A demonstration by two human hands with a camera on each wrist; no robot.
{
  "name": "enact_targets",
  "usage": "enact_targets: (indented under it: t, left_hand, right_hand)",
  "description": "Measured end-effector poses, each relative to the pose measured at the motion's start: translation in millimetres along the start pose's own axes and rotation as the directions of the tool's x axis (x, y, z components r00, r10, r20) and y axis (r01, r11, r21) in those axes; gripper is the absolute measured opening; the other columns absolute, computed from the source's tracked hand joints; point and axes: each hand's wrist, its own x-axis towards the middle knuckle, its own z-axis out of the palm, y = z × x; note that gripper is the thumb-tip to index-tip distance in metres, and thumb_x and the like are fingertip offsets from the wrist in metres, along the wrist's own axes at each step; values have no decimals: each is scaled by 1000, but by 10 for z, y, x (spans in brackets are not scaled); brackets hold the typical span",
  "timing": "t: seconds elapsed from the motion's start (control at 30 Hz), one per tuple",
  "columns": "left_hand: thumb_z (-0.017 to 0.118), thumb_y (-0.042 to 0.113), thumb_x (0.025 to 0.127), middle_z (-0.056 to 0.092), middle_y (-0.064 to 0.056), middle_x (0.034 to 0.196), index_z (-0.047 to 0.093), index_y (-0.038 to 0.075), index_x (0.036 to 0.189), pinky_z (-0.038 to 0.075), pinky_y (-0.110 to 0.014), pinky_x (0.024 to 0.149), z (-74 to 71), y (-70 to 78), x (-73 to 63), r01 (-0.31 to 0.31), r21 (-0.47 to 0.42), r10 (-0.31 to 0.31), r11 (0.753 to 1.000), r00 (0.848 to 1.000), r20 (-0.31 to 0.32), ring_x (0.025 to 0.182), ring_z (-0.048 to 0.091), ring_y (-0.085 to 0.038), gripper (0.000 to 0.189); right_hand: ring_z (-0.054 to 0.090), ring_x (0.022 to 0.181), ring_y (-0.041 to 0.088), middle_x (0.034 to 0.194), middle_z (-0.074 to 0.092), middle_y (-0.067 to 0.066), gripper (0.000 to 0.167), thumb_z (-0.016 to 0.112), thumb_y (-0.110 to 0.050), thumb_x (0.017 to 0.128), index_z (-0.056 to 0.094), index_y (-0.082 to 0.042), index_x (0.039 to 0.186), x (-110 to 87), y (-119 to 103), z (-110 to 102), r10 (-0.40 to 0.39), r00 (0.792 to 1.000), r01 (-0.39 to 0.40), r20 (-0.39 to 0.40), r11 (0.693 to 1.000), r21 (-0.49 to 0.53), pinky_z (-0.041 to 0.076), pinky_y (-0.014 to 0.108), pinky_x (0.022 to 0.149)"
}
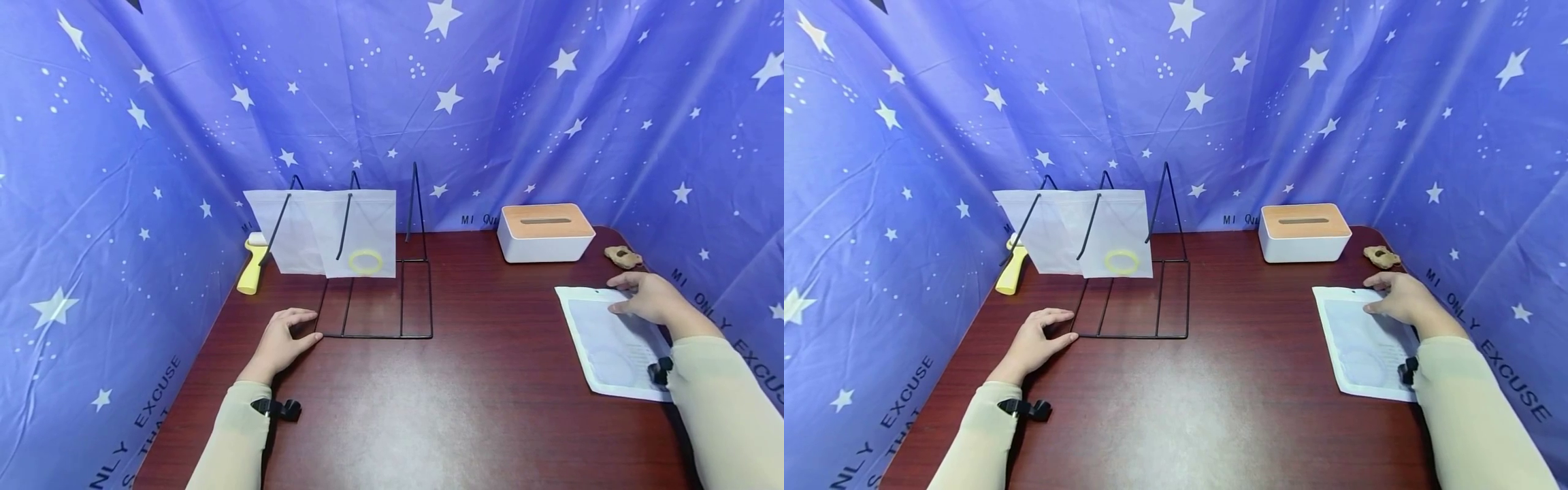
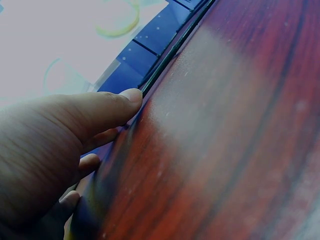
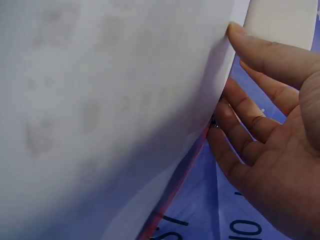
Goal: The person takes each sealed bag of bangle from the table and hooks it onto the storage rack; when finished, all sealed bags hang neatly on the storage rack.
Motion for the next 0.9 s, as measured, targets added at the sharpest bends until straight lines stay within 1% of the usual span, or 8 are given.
enact_targets:
  t: [0.13,0.27,0.53,0.63,0.7,0.8,0.9]
  left_hand:
    - [90,25,86,69,-6,129,76,8,127,38,-53,111,-2,-1,7,-6,0,6,1000,1000,-3,130,51,-34,47]
    - [90,25,86,69,-6,129,76,8,127,38,-53,111,-8,5,12,-11,-1,11,1000,1000,-5,129,51,-34,47]
    - [89,25,86,69,-6,129,75,8,128,38,-53,111,6,-14,3,-6,5,6,1000,1000,1,130,51,-34,48]
    - [89,25,86,69,-6,130,75,8,128,38,-53,111,4,-10,0,-2,-1,2,1000,1000,3,130,50,-34,47]
    - [89,25,86,69,-6,130,76,9,128,38,-52,111,2,-6,-1,-2,-2,2,1000,1000,2,130,50,-34,47]
    - [89,25,86,69,-6,130,76,8,128,38,-53,111,3,-4,0,-5,0,5,1000,1000,0,130,51,-34,47]
    - [89,25,86,69,-6,130,75,8,128,38,-53,111,3,-3,-1,-8,1,8,1000,1000,0,130,51,-34,47]
  right_hand:
    - [53,114,56,129,56,39,67,90,-22,81,60,9,132,-9,10,5,3,1000,-3,-3,1000,1,48,65,89]
    - [54,111,56,126,57,39,67,91,-22,81,60,9,132,7,21,13,-2,1000,2,-7,1000,-12,48,64,87]
    - [56,109,54,122,59,37,66,91,-22,81,61,10,130,27,47,32,-11,1000,11,-1,1000,-18,49,64,87]
    - [58,104,50,117,62,34,63,91,-23,81,63,10,127,28,48,39,-12,1000,12,-2,1000,-20,51,57,82]
    - [60,100,46,113,64,30,60,91,-23,81,65,8,126,28,50,42,-7,1000,7,0,1000,-19,51,49,76]
    - [60,91,38,106,68,25,55,90,-23,82,68,7,123,21,45,42,1,1000,-1,10,1000,-10,49,38,69]
    - [60,85,33,100,70,21,52,89,-23,83,70,7,121,12,39,41,6,1000,-6,23,1000,0,47,34,66]
